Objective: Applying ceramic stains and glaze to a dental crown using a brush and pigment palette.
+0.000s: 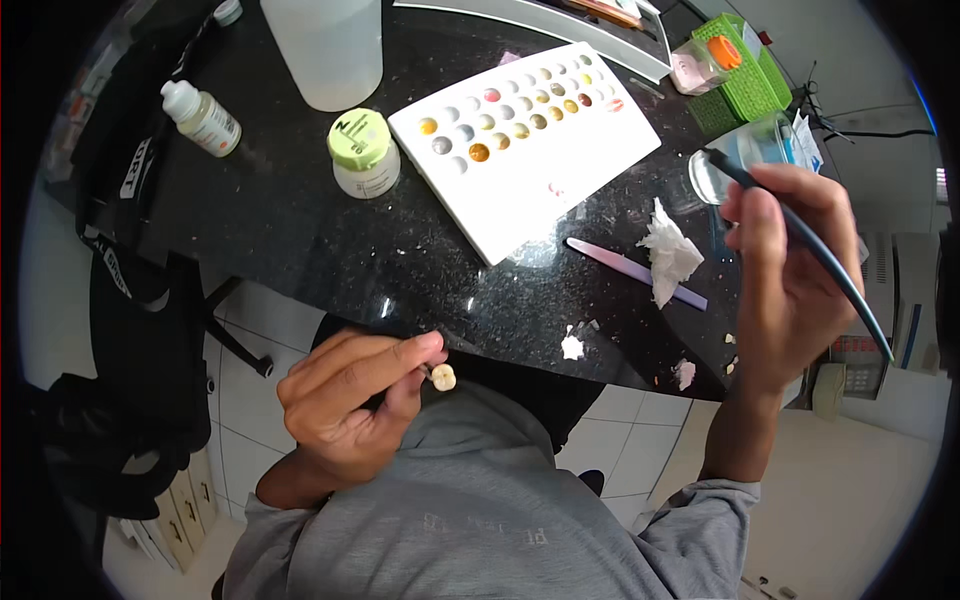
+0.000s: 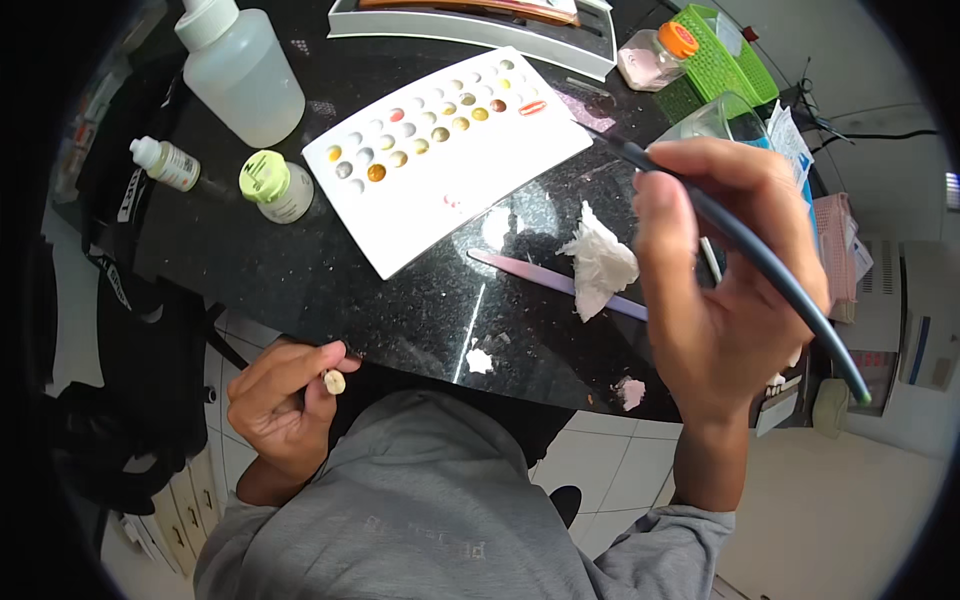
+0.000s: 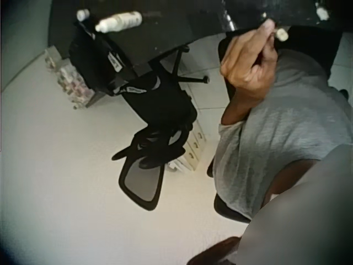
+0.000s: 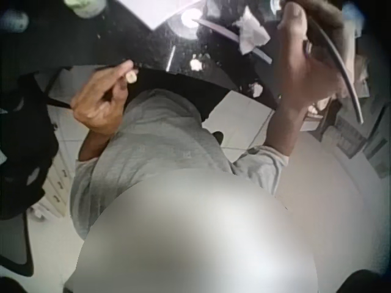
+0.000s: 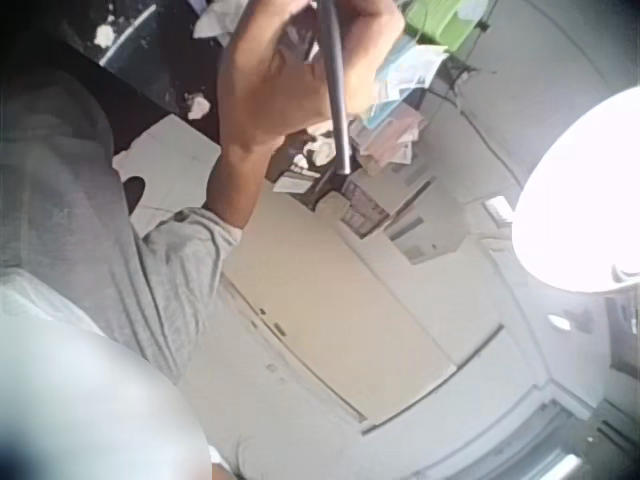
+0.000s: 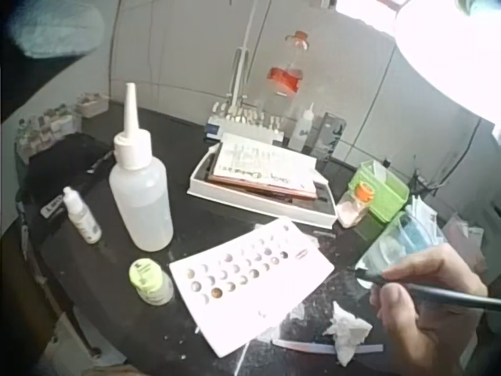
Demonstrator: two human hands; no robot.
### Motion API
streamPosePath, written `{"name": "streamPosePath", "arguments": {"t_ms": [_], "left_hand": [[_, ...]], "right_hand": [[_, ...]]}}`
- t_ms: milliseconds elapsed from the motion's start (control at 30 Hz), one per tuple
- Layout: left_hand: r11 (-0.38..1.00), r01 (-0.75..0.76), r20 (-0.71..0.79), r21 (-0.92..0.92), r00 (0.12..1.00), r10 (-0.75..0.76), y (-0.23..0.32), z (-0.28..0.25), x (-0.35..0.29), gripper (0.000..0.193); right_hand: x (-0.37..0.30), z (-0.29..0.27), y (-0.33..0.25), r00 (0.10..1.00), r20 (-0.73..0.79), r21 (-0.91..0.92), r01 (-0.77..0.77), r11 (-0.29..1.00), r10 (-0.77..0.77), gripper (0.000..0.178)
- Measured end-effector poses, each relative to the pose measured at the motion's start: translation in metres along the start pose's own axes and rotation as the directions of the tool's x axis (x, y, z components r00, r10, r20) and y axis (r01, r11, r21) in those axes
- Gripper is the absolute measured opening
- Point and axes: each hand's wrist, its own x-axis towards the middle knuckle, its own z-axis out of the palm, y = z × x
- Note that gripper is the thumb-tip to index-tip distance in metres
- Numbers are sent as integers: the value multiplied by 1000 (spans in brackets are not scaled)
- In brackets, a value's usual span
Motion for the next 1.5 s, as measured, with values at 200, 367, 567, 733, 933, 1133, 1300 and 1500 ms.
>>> {"name": "streamPosePath", "arguments": {"t_ms": [200, 367, 567, 733, 933, 1133, 1300, 1500], "left_hand": [[999, -36, 37, 4, 999, 35, -6, -2, 1, 36], [1000, -29, 42, -2, 999, 29, -8, -2, 3, 39], [1000, -28, 50, 0, 998, 28, -8, -3, 3, 41], [999, -44, 61, 21, 997, 43, -7, -5, 1, 41], [999, -47, 53, 15, 997, 46, -6, -4, 2, 41], [999, -45, 38, 10, 998, 45, -7, -4, 0, 40], [999, -48, -3, 3, 999, 48, -10, -1, 1, 36], [999, -41, 25, -13, 999, 41, -4, 0, 5, 29]], "right_hand": [[5, 14, 25, 998, 52, -49, -29, 998, 32, 9], [6, 18, 29, 997, 69, -64, -26, 998, 30, 9], [5, 20, 29, 994, 72, -34, -74, 997, 77, 9], [3, 20, 27, 995, 78, -45, -64, 997, 67, 8], [4, 17, 28, 993, 111, -94, -16, 995, 27, 9], [2, 19, 26, 990, 115, -25, -74, 997, 76, 8], [5, 16, 20, 1000, 15, 15, -12, 1000, 11, 11], [-28, -16, -24, 987, -50, 213, 162, 963, -155, 21]]}}
